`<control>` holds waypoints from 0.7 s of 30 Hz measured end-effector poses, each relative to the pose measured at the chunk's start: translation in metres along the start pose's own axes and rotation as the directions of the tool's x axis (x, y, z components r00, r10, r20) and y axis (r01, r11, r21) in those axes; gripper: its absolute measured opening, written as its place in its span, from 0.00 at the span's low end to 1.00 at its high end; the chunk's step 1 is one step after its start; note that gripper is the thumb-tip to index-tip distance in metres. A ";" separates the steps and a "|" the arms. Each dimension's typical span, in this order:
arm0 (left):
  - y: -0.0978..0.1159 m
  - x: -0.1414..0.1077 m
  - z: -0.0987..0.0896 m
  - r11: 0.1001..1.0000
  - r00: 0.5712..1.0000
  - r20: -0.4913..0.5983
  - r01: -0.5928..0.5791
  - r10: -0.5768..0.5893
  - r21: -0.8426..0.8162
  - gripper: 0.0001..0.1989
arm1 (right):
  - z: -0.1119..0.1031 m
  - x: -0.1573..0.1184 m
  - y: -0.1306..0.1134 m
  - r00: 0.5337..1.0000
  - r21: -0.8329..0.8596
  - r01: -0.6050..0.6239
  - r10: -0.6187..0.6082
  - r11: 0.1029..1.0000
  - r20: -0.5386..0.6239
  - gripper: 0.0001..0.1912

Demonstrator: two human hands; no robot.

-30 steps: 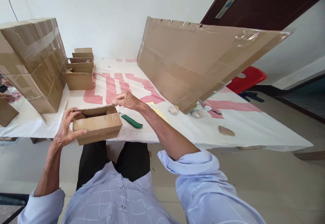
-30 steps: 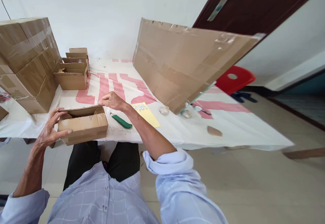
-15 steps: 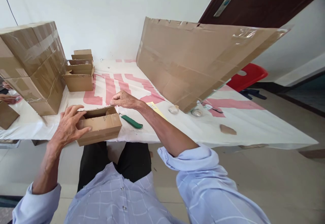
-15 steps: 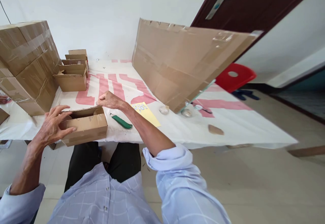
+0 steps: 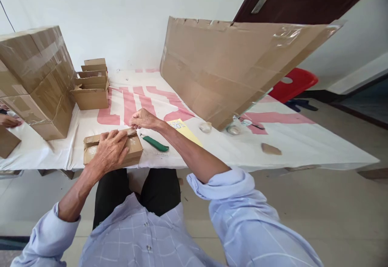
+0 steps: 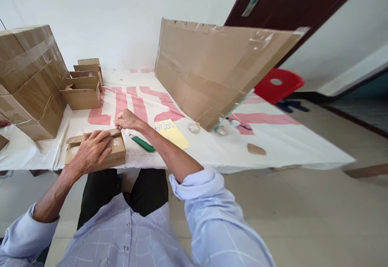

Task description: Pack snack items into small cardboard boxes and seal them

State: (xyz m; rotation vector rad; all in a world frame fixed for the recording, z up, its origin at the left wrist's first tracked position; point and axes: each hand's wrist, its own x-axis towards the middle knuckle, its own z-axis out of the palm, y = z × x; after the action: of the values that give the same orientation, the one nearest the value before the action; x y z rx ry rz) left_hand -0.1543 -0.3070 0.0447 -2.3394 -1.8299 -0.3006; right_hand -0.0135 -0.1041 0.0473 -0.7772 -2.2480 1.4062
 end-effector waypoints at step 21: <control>-0.009 0.006 0.000 1.000 0.997 -0.077 0.001 0.000 0.020 0.18 | -0.003 -0.010 -0.005 0.975 -0.030 0.199 -0.195 0.980 0.101 0.17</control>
State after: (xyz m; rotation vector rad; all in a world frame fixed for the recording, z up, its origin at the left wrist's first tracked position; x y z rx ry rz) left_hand -0.1621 -0.2993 0.0457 -2.2815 -1.7899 -0.3657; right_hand -0.0054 -0.1104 0.0531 -0.4897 -2.3598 1.3355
